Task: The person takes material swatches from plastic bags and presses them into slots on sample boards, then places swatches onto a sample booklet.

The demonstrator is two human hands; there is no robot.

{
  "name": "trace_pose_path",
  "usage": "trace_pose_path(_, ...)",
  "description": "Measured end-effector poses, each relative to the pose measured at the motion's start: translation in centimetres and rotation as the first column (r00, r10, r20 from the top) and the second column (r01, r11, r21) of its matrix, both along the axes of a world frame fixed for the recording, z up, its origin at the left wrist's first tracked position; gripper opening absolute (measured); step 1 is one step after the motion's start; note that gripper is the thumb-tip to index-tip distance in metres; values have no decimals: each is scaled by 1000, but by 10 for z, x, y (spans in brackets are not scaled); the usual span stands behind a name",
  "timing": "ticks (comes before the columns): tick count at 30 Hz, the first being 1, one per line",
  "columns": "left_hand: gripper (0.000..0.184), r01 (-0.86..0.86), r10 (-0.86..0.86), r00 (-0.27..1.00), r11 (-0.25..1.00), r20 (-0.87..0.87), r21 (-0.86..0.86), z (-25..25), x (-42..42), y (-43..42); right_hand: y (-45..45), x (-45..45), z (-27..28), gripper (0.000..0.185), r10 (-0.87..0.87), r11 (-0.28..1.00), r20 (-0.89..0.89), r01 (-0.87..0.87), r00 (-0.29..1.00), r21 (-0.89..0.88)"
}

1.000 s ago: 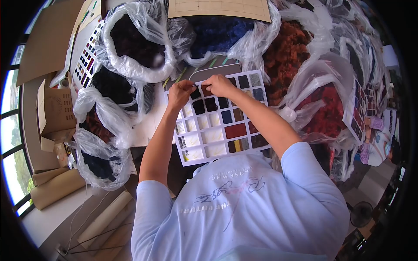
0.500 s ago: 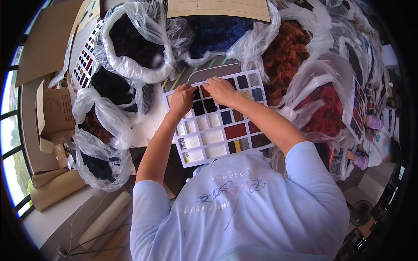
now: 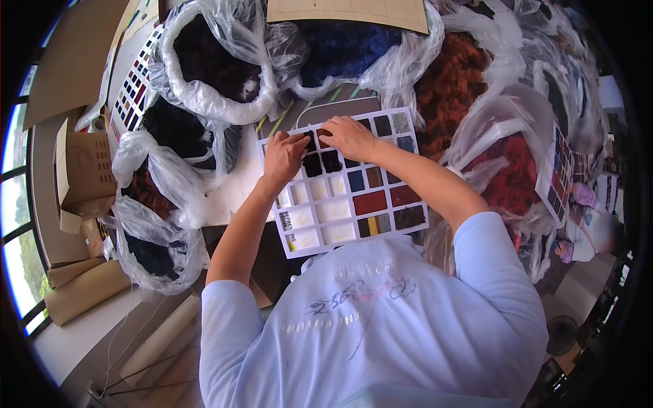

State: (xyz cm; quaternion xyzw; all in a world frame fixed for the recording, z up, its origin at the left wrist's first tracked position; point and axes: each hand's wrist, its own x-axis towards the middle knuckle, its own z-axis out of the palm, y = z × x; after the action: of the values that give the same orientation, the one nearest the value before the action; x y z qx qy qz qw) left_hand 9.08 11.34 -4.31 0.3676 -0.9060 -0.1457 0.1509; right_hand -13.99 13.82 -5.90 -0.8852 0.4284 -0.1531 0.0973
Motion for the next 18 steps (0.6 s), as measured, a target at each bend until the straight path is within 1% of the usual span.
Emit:
trace_pose_path(1, 28, 6, -5, 998, 1000, 63, -14, -2, -1, 2, 4, 2, 1, 16, 15, 996, 52, -10, 999, -91)
trace_pose_path(2, 28, 8, -7, 998, 1000, 58, -14, -3, -2, 5, 10, 6, 0, 16, 12, 996, 48, -8, 999, -91)
trace_pose_path(4, 32, -3, 26, 979, 994, 204, -113, 1, -8, 15, 19, 26, 3, 21, -149, 988, -201, 137, 968, -74)
trace_pose_path(5, 33, 10, 22, 965, 993, 260, -121, 1, -11, 19, 21, 37, 4, 27, -135, 989, -373, 148, 918, 7)
trace_pose_path(6, 33, 11, 18, 965, 994, 262, -111, -1, -13, 24, 24, 47, 8, 27, -133, 989, -372, 149, 919, 17)
trace_pose_path(8, 29, 36, 35, 941, 978, 335, -203, -2, -20, 21, 22, 57, 25, 26, -83, 990, -528, 128, 845, 51)
trace_pose_path(9, 24, 25, 26, 922, 992, 386, -125, 0, -23, 16, 21, 54, 19, 26, -120, 992, -480, 125, 869, -20)
trace_pose_path(10, 20, 32, -3, 942, 996, 335, -83, 5, -21, 9, 15, 48, 14, 26, -121, 984, -415, 163, 902, 67)
trace_pose_path(12, 21, -1, -13, 961, 999, 275, 52, 21, -10, -2, 17, 13, 11, 30, -153, 981, -139, 167, 978, 95)
trace_pose_path(13, 23, -99, 97, 986, 995, 133, 14, 18, -4, 0, 26, -5, 26, 32, -209, 970, -112, 220, 972, 105)
trace_pose_path(14, 25, -188, 188, 982, 982, -20, -1, 13, 5, 11, 44, -20, 33, 29, -341, 939, 39, 339, 939, 48)
trace_pose_path(16, 28, -313, 308, 950, 925, 58, 213, 15, 21, 35, 93, -52, 33, 23, -523, 843, 306, 536, 795, 47)
trace_pose_path(18, 23, -322, 352, 935, 892, -42, 317, 20, 24, 65, 157, -77, 36, 22, -723, 681, 310, 713, 617, 167)
